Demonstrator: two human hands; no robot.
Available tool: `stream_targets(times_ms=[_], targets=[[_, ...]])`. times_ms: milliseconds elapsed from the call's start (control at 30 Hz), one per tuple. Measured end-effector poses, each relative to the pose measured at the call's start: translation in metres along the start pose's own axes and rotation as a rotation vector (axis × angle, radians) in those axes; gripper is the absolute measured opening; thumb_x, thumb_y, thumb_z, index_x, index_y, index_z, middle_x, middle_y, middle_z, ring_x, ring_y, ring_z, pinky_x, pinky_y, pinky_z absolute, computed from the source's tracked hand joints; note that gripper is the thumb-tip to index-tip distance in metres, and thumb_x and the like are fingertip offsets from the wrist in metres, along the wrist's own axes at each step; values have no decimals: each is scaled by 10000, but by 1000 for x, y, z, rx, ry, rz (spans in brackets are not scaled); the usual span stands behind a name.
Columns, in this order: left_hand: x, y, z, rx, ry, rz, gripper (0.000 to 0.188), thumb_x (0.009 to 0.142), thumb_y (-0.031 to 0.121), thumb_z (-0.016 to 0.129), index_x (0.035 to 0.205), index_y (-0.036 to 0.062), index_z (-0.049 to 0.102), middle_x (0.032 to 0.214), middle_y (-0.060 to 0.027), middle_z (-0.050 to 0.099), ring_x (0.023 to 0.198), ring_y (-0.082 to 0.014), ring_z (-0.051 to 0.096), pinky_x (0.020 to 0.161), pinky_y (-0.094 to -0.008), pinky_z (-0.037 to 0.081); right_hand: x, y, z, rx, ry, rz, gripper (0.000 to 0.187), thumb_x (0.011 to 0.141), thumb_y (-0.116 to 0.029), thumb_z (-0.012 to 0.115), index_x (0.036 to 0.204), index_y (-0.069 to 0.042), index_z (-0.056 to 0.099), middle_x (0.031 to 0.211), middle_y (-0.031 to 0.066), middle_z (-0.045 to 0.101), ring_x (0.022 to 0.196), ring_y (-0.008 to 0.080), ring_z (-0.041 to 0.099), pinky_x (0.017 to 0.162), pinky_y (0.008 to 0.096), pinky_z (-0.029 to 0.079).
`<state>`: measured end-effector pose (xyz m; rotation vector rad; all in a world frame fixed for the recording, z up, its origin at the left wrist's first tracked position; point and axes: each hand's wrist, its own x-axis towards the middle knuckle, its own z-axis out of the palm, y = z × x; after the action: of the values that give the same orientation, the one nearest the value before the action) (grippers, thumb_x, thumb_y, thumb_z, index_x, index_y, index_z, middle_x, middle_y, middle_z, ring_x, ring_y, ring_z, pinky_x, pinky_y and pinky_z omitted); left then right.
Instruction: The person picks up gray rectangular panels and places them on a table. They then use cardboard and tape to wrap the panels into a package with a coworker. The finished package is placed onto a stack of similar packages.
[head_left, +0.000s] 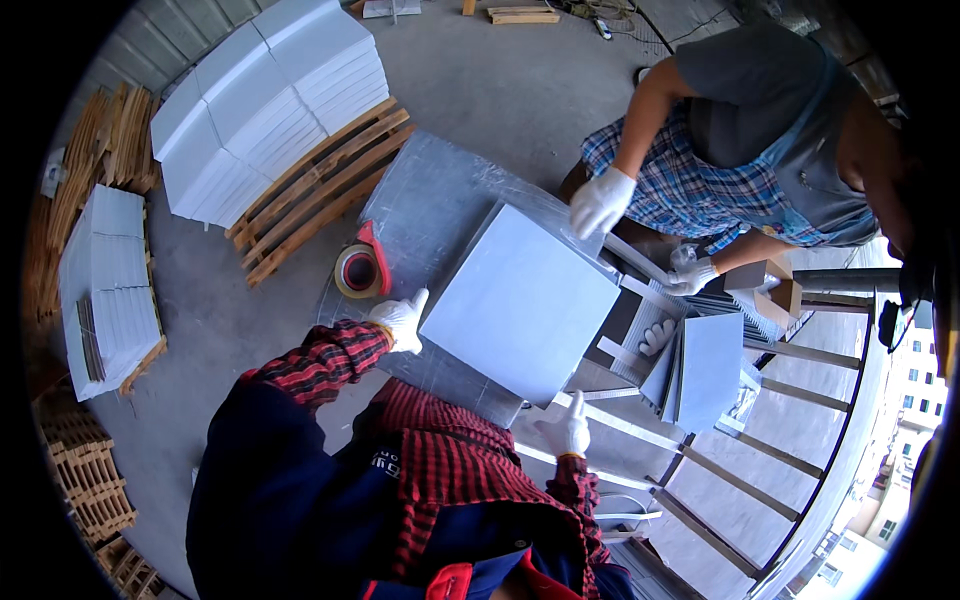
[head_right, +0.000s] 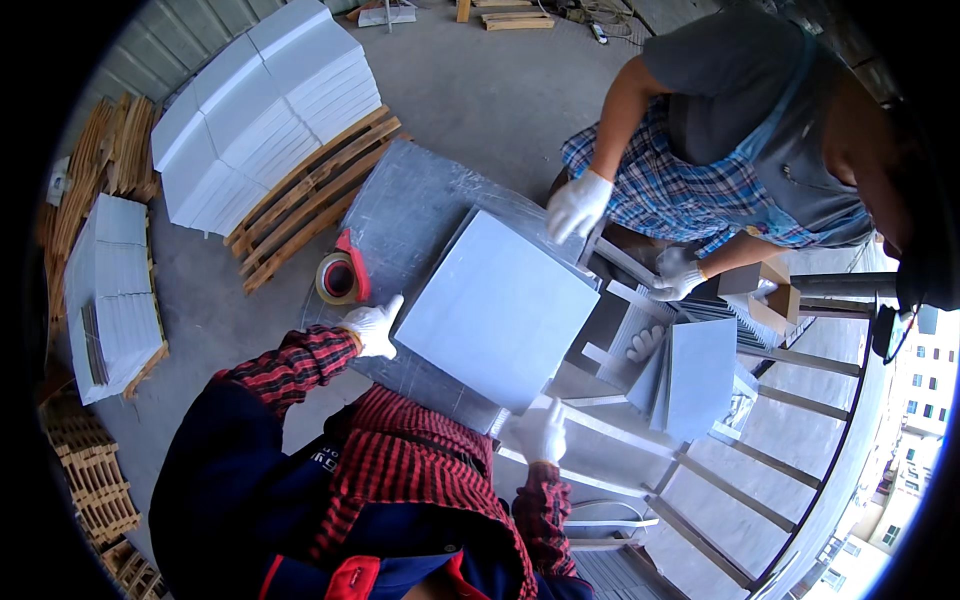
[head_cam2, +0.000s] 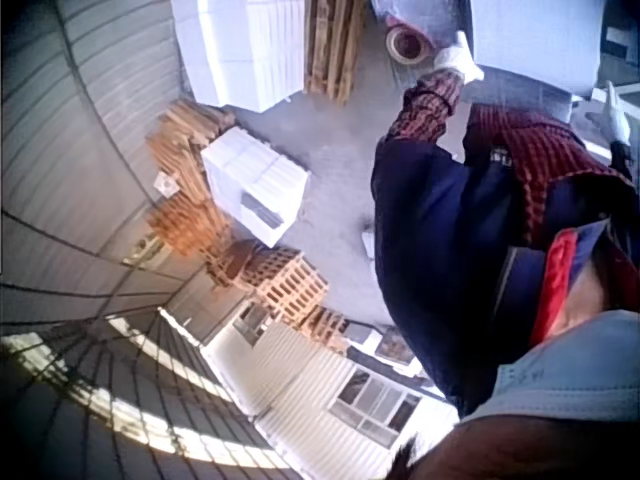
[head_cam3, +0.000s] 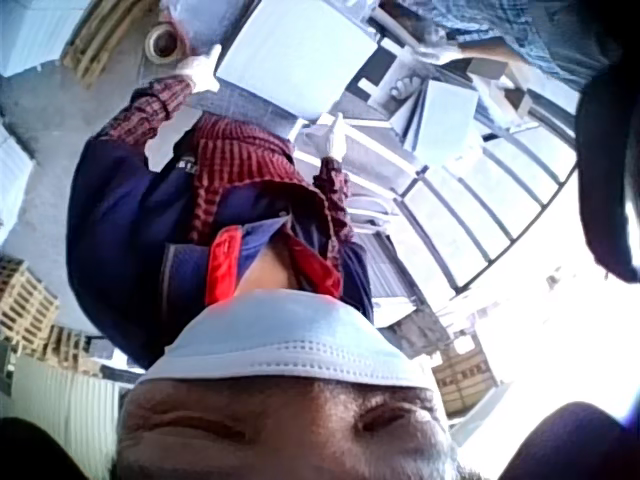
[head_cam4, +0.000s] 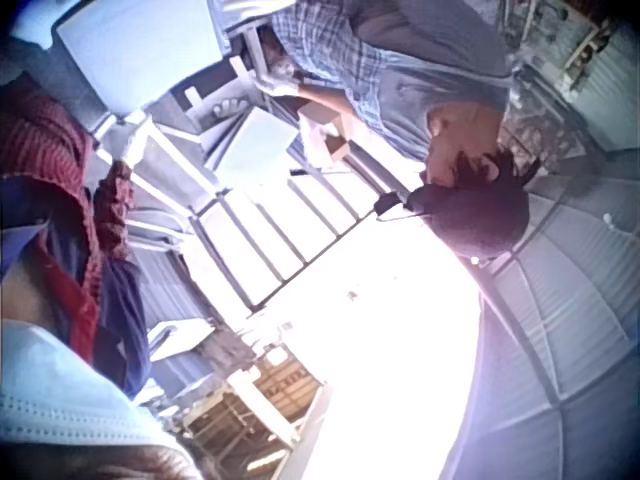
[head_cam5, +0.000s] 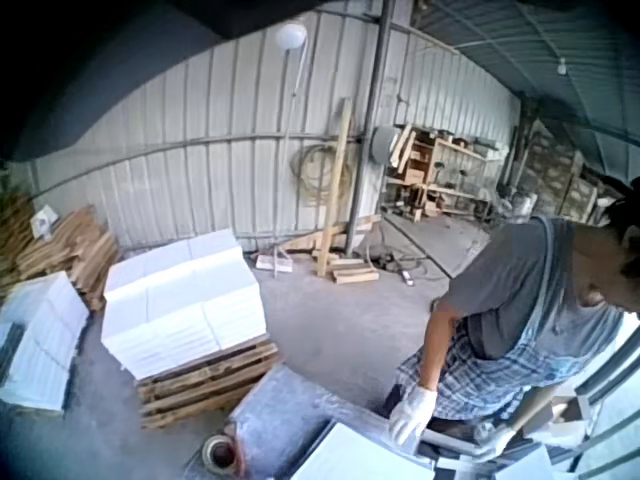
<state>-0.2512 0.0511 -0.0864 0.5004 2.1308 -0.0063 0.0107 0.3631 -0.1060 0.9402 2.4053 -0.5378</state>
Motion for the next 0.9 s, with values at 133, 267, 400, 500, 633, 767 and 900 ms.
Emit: stream_targets(times_ms=[133, 267, 400, 500, 633, 767, 900], targets=[[34, 0, 42, 15, 120, -5, 887, 756, 249, 744, 1443, -25, 255, 1151, -234, 644, 980, -371, 687, 817, -470, 558, 22, -37, 31, 274, 22, 5, 945, 644, -287, 828, 1432, -49, 364, 1230, 249, 610, 1071, 413, 632, 876, 460, 519], [52, 0, 62, -94, 234, -57, 354, 883, 154, 595, 1168, -25, 483, 871, -229, 695, 835, -396, 702, 706, -516, 557, 43, -22, 55, 290, 103, -47, 590, 691, -267, 792, 1186, -55, 552, 976, 211, 698, 910, 426, 668, 775, 472, 530], [64, -6, 77, -75, 303, -38, 401, 829, 214, 710, 1057, -20, 477, 789, -222, 679, 773, -403, 694, 665, -515, 546, 50, -20, 46, 209, 81, -34, 475, 682, -249, 804, 1034, -8, 594, 924, 233, 700, 881, 436, 674, 760, 483, 541], [67, -7, 75, -105, 256, -58, 434, 824, 229, 739, 1057, -20, 472, 803, -235, 678, 789, -406, 694, 678, -514, 549, 46, -33, 30, 149, 50, 13, 461, 682, -227, 802, 1006, 23, 591, 916, 263, 695, 890, 435, 680, 768, 487, 546], [58, -1, 65, -74, 206, -60, 458, 833, 224, 734, 1101, -27, 462, 833, -238, 687, 804, -398, 700, 686, -503, 556, 45, -47, 20, 123, 33, 95, 384, 748, -210, 736, 1014, 29, 595, 940, 280, 693, 904, 439, 684, 774, 492, 545], [53, 4, 52, -25, 165, -5, 511, 822, 245, 725, 1145, -42, 452, 873, -251, 689, 841, -406, 698, 716, -502, 558, 45, -35, 32, 106, 55, 109, 345, 797, -194, 690, 1038, 23, 576, 934, 277, 693, 907, 441, 684, 771, 497, 549], [49, 5, 24, 82, 23, 55, 627, 751, 300, 744, 1176, -69, 466, 955, -291, 680, 926, -427, 683, 791, -515, 550, 46, -32, 30, 154, 20, 101, 461, 778, -246, 736, 1103, 15, 540, 949, 273, 691, 932, 435, 681, 780, 491, 549]])
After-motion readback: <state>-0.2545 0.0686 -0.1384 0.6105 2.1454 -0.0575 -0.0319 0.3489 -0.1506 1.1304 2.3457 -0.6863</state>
